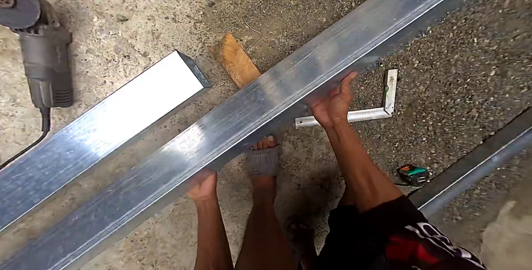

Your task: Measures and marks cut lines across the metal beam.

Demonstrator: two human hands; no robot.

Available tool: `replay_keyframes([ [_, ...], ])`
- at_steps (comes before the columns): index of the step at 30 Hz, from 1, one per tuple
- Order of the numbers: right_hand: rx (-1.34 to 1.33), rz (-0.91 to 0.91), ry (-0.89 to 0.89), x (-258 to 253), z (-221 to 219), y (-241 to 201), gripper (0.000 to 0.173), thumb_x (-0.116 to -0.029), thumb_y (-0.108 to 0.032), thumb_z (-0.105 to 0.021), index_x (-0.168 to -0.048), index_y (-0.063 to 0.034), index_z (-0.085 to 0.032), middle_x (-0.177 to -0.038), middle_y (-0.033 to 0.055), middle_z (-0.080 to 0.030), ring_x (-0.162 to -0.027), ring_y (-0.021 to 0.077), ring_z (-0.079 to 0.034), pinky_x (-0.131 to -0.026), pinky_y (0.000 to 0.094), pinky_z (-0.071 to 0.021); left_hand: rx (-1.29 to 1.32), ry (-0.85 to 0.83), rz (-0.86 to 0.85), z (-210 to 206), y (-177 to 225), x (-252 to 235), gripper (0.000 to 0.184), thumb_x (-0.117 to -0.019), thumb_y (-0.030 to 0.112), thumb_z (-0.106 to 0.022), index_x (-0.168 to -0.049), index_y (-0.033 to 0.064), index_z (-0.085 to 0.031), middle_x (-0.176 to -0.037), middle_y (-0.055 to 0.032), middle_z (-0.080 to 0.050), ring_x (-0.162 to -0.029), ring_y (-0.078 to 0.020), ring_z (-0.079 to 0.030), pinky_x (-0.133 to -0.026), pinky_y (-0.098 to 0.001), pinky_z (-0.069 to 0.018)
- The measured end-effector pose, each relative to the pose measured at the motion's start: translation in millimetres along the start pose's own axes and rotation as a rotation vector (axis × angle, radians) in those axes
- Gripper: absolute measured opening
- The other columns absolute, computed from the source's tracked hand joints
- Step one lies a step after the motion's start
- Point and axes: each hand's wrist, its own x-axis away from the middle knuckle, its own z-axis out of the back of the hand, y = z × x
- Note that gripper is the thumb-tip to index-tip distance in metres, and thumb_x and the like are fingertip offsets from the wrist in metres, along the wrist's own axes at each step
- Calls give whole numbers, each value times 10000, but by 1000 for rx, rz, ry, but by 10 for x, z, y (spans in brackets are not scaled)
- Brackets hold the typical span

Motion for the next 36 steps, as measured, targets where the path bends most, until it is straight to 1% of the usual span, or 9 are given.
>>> replay_keyframes([
  [7,1004,54,120,66,428,-562,406,-1087,-323,-533,-1321,-4,-625,-1079,125,-722,-914,231,-744,-837,424,-646,-9,211,-76,-171,-164,-47,503,-1068,425,-248,-1053,53,-586,-1007,-114,-707,-986,-227,-704,-839,-415,-603],
  [11,1971,187,3,320,1341,-1058,472,-994,-213,-638,-1432,-49,-573,-1353,269,-595,-1219,480,-588,-951,696,-483,-88,262,-50,57,-176,-108,662,-997,617,-214,-1229,98,-555,-1179,-123,-666,-1145,-308,-634,-976,-606,-504],
  [14,2273,143,-184,402,1964,-1206,607,-912,-165,-731,-1483,-94,-538,-1516,220,-505,-1439,478,-412,-1039,726,-419,-97,219,-8,127,-135,-91,662,-997,612,-232,-1223,100,-588,-1197,-124,-687,-1161,-324,-646,-997,-614,-504],
  [18,2328,318,-343,311,2198,-1292,525,-903,-99,-732,-1407,-44,-596,-1442,228,-568,-1380,464,-487,-1032,689,-436,-207,327,121,21,-76,15,640,-1053,573,-196,-1329,74,-488,-1277,-197,-632,-1205,-377,-618,-1036,-595,-495],
  [22,2263,494,-484,381,2237,-1411,501,-872,-264,-720,-1301,-15,-651,-1286,246,-641,-1138,466,-638,-1043,736,-355,-854,447,439,-345,-144,514,642,-1120,439,-98,-1452,6,-436,-1338,-181,-647,-1200,-303,-667,-1010,-449,-548],
  [26,2104,719,-410,1149,2159,-1671,393,-892,-302,-596,-1120,-3,-711,-1066,253,-688,-981,463,-656,-989,692,-378,-1396,-180,655,-598,-55,875,504,-1113,315,-316,-1350,-59,-557,-1197,-213,-711,-1019,-311,-734,-884,-442,-617],
  [30,1946,812,-360,1822,1556,-1682,320,-960,-221,-523,-1012,22,-724,-954,256,-683,-774,372,-654,-621,479,-500,-1572,-872,424,-1068,-422,748,563,-1016,444,-613,-1394,29,-571,-1220,-88,-724,-1033,-213,-728,-894,-381,-619],
  [33,1739,664,-462,1906,823,-1431,262,-924,-229,-554,-895,-24,-715,-863,99,-651,-660,121,-583,-530,268,-468,-1414,-1047,499,-1359,-926,686,805,-960,535,-659,-1557,76,-374,-1440,-121,-591,-1213,-270,-657,-949,-426,-606],
  [36,1582,454,-549,1776,347,-1089,194,-888,-264,-602,-883,-109,-719,-832,-33,-611,-647,12,-538,-525,206,-460,-1207,-918,491,-1527,-1206,657,445,-1016,412,-624,-1327,95,-612,-1211,-115,-713,-1047,-271,-726,-905,-460,-621],
])
